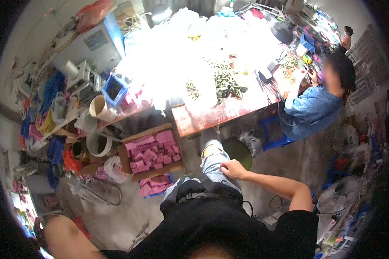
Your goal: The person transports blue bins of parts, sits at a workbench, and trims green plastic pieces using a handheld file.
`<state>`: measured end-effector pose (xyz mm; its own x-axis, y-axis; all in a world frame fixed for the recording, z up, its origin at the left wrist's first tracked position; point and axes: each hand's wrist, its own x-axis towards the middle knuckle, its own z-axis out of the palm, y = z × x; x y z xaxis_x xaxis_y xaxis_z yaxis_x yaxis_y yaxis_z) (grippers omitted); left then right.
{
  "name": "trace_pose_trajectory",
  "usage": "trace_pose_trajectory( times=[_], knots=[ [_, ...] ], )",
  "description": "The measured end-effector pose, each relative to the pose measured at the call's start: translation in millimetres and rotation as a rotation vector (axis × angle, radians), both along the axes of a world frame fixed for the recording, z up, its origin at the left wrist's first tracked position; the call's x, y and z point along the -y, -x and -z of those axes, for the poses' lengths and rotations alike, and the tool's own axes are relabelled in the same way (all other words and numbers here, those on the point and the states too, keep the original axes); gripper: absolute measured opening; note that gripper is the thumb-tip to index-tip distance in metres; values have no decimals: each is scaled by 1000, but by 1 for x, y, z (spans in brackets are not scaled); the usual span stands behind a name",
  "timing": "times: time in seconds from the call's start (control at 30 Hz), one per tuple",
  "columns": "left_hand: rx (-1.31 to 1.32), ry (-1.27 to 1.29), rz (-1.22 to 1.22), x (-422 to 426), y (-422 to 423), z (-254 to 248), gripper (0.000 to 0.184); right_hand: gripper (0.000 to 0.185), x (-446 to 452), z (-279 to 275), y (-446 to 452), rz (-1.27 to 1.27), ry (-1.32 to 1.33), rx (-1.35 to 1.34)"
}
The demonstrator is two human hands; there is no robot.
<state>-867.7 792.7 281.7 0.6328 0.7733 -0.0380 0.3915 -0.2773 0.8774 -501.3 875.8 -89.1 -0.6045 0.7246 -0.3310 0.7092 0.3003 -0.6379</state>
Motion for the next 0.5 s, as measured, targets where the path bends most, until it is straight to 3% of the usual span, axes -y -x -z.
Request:
trace_pose_trajectory(
  times=[0.1,0.17,0.2,0.23,0.37,0.5],
  knots=[
    [-96,747,-109,-28,3,106,25,18,-29,15,-24,123,70,2],
    [-135,1070,50,-14,0,224,29,18,-45,54,-51,127,12,14],
    [-352,1112,117,-15,-22,240,30,19,-56,57,-61,136,77,32],
    [-383,1156,145,-17,-35,265,30,21,-69,56,-70,146,141,49],
    [-287,1302,44,-57,-82,331,30,22,-130,62,-96,280,343,121],
    [-226,1410,-1,-98,-109,365,30,19,-181,63,-114,183,307,243]
  ],
)
